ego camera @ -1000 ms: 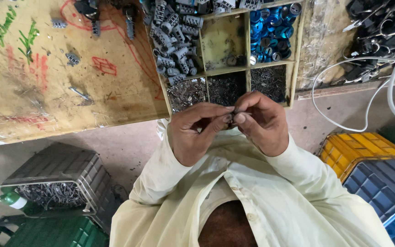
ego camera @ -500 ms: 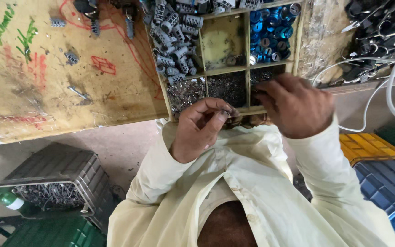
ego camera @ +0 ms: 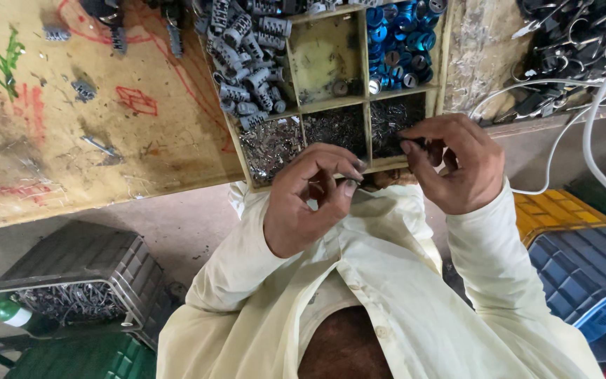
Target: The person assembles keychains by hand, picking small metal rings and blue plastic caps from a compartmentalized tray, attaching them to key blanks, and placing the finished keychains into a pile on the table. The process is repeated continuously throughout the clip.
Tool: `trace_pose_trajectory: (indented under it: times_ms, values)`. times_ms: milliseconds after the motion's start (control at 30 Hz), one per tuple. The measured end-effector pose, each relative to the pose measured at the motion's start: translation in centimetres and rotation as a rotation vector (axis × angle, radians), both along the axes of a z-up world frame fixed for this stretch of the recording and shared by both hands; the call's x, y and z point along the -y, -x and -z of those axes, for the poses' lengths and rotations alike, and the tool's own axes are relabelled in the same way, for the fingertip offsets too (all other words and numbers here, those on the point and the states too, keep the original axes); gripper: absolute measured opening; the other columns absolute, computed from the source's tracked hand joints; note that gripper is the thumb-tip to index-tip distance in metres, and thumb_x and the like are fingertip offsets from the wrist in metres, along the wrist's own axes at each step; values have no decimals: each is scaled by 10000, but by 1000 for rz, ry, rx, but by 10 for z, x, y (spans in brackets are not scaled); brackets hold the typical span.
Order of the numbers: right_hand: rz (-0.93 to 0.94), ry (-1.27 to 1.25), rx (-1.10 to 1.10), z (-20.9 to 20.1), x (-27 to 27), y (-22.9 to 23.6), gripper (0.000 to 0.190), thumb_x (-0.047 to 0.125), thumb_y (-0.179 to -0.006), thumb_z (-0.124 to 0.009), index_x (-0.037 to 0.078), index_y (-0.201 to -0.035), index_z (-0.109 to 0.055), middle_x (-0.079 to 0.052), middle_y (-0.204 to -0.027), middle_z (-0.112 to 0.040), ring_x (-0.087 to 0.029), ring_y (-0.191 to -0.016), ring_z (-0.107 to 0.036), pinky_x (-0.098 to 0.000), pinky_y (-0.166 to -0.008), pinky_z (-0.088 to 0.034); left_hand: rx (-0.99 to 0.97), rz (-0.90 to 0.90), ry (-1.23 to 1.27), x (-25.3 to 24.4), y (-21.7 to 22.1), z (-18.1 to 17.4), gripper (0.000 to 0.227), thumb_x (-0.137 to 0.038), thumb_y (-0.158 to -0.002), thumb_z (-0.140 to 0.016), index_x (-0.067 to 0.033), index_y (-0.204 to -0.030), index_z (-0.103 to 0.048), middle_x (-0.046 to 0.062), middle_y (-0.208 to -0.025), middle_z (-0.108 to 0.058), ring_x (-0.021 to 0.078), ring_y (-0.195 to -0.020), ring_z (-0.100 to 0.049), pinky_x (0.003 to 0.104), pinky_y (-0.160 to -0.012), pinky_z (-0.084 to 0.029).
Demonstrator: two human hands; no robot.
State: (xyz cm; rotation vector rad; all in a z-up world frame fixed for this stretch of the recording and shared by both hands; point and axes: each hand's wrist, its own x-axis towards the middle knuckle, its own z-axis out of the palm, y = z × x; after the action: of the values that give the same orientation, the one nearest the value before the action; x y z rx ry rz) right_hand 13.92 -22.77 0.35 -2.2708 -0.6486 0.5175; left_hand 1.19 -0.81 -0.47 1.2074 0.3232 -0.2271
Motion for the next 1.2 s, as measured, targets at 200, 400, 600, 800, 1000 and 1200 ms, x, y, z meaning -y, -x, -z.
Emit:
trace_pose_trajectory:
  times_ms: [200, 400, 600, 800, 1000, 1200]
  values:
    - [77, -73, -2, 13, 9, 5, 159, 7, -953, -793, 22, -1083, -702, -94, -1057, -714, -112, -710, -603, -226, -606, -463, 10, -31, 115, 6, -3, 6, 138, -27, -1028, -629, -61, -1161, -632, 47, -1232, -594, 7, -803, -452, 180, -732, -411]
    - [96, -115, 28, 14, 9, 6, 118, -26, -1008, -743, 16, -1108, -697, -118, -1057, -719, -121, -741, -627, -218, -633, -474, -14, -45, -9, 9, 1, 3, 131, -32, -980, -646, -45, -1110, -639, 27, -1232, -590, 12, -790, -491, 182, -704, -440]
    - [129, -304, -143, -9, -7, 27, 190, -37, -918, -767, 20, -1036, -630, -156, -1064, -725, -132, -731, -649, -223, -621, -510, -6, -111, 264, 20, 0, 10, 111, -87, -1091, -628, -17, -1177, -632, 24, -1266, -553, 29, -864, -511, 198, -709, -460]
    - [-5, -269, 28, -17, -29, 40, 253, -14, -846, -825, 24, -984, -616, -168, -1044, -731, -242, -906, -761, -320, -779, -607, -248, -112, 528, 19, 3, 16, 241, -187, -1077, -598, -20, -1251, -608, 56, -1203, -572, 43, -764, -552, 208, -554, -505]
    - [26, -247, 6, -19, -41, 38, 244, -13, -858, -821, 33, -986, -619, -163, -1047, -738, -236, -901, -766, -312, -772, -604, -155, -118, 420, 16, 6, 16, 227, -204, -1098, -584, -19, -1225, -613, 43, -1294, -562, 61, -839, -593, 231, -581, -545]
    - [27, -271, -13, -18, -43, 37, 241, -5, -868, -820, 31, -1000, -622, -160, -1055, -735, -218, -894, -758, -296, -739, -605, -114, -128, 441, 13, 5, 18, 214, -210, -1109, -577, -33, -1224, -614, 47, -1306, -554, 85, -976, -633, 232, -613, -570]
